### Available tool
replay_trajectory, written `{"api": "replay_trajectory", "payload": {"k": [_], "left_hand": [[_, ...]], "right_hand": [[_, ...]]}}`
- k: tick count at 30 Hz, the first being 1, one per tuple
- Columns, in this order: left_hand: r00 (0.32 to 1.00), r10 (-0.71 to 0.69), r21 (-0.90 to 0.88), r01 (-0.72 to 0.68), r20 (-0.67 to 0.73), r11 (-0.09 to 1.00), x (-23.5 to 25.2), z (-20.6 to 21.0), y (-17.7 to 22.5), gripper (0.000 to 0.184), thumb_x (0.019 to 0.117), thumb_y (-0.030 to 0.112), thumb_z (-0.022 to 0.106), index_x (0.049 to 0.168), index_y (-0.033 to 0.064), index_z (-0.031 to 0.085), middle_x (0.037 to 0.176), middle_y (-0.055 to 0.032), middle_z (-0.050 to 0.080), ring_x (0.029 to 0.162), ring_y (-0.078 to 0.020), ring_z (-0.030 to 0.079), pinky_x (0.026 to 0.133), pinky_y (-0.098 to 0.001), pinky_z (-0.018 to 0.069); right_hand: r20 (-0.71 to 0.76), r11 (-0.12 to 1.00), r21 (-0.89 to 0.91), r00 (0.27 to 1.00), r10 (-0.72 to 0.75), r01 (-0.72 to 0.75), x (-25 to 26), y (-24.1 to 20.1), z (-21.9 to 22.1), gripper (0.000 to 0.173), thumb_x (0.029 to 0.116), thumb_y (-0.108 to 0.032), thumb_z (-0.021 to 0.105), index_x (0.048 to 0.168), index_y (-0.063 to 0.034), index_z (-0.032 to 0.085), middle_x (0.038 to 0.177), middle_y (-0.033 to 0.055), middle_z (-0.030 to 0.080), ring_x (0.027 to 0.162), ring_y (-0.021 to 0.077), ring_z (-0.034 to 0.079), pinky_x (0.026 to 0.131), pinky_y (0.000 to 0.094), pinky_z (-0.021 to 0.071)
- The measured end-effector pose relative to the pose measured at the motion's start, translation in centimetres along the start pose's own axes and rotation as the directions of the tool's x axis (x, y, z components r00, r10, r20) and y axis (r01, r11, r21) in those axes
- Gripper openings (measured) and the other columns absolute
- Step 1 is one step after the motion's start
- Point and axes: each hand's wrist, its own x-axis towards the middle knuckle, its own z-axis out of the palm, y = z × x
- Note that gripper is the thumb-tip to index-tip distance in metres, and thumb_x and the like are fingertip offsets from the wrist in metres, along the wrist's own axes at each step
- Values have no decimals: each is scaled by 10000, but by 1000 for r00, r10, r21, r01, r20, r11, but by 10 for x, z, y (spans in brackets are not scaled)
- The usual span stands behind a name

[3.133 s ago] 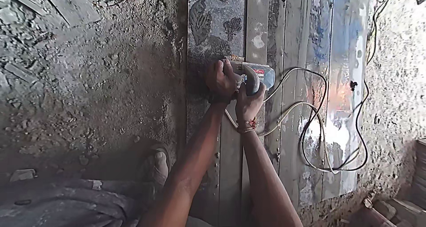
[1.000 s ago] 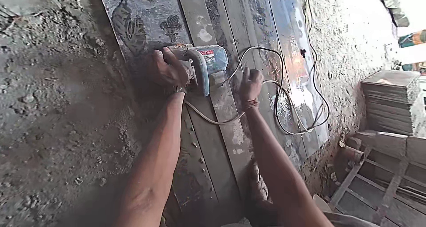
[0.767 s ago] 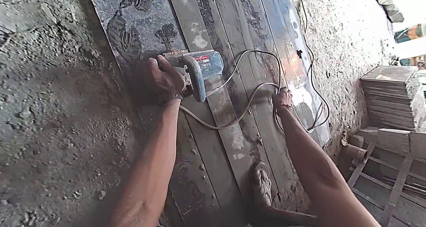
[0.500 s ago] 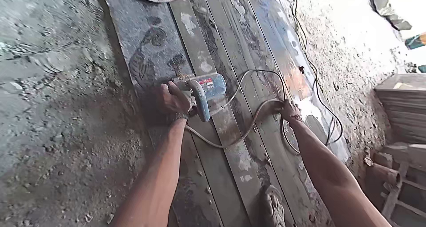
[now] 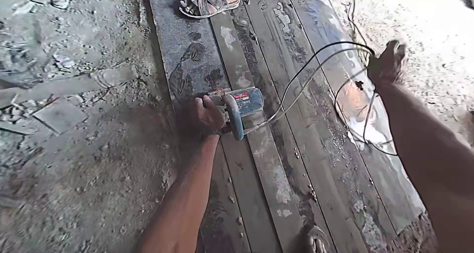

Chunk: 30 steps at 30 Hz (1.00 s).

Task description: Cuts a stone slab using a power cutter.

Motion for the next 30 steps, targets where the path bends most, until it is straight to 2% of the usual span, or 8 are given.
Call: {"api": "replay_trajectory", "payload": {"k": [3, 7, 9, 12, 18, 20, 24, 30], "left_hand": [[998, -19, 36, 17, 55, 999, 4, -4, 6, 542, 1101, 418, 302, 1168, 2, 643, 1157, -254, 682, 1140, -420, 657, 924, -631, 502], [998, 8, 39, -11, 57, 999, 4, -10, 11, 512, 1106, 390, 342, 1191, -8, 653, 1235, -254, 650, 1166, -426, 639, 947, -614, 512], [999, 22, 60, -24, 40, 998, 7, -9, 11, 511, 1105, 387, 337, 1183, -2, 658, 1239, -244, 651, 1176, -408, 637, 953, -594, 513], [999, 31, 88, -32, 13, 996, 6, -8, 12, 548, 1099, 411, 303, 1206, -1, 648, 1215, -243, 667, 1157, -401, 652, 935, -585, 520], [998, 62, 95, -60, -10, 994, 11, 3, 4, 584, 1091, 440, 277, 1264, -4, 615, 1226, -246, 661, 1170, -392, 647, 934, -571, 519], [996, 92, 95, -92, 3, 991, 14, 0, 5, 591, 1087, 423, 279, 1251, -39, 608, 1217, -268, 661, 1168, -411, 646, 936, -577, 515], [972, 23, 203, -72, 234, 977, 20, -20, 15, 637, 1100, 467, 211, 1339, -30, 530, 1307, -278, 606, 1230, -416, 611, 977, -577, 506], [989, 47, 144, -68, 139, 987, 26, -16, 20, 539, 1069, 405, 388, 1230, -65, 599, 1234, -281, 641, 1188, -430, 628, 952, -574, 504]], "right_hand": [[-33, 978, 96, 982, -184, 186, -12, -76, -13, 637, 989, -270, 646, 1460, 89, 413, 1450, 386, 452, 1319, 538, 507, 1066, 645, 434], [134, 832, 392, 871, -474, 392, -143, -157, 40, 564, 1024, -478, 579, 1344, -14, 598, 1256, 241, 654, 1113, 403, 667, 927, 603, 536], [200, 749, 588, 843, -499, 305, -225, -186, 71, 535, 1003, -474, 615, 1290, -24, 636, 1191, 190, 685, 1038, 334, 695, 884, 557, 566], [309, 716, 694, 871, -381, 67, -299, -221, 93, 637, 940, -530, 657, 1291, -3, 594, 1098, 165, 691, 967, 288, 691, 860, 494, 557], [382, 714, 690, 898, -220, -118, -291, -257, 101, 478, 922, -263, 755, 1281, -9, 568, 927, 174, 712, 886, 330, 709, 815, 521, 559], [399, 729, 674, 890, -221, -121, -282, -265, 96, 467, 915, -261, 768, 1261, -2, 590, 944, 193, 708, 911, 352, 703, 836, 542, 549], [469, 777, 608, 864, -186, -163, -273, -276, 89, 507, 900, -294, 783, 1276, -10, 596, 995, 188, 718, 971, 342, 703, 884, 531, 540], [383, 805, 572, 919, -90, -159, -279, -286, 84, 570, 888, -300, 787, 1314, -18, 536, 929, 157, 720, 877, 317, 722, 802, 504, 564]]}}
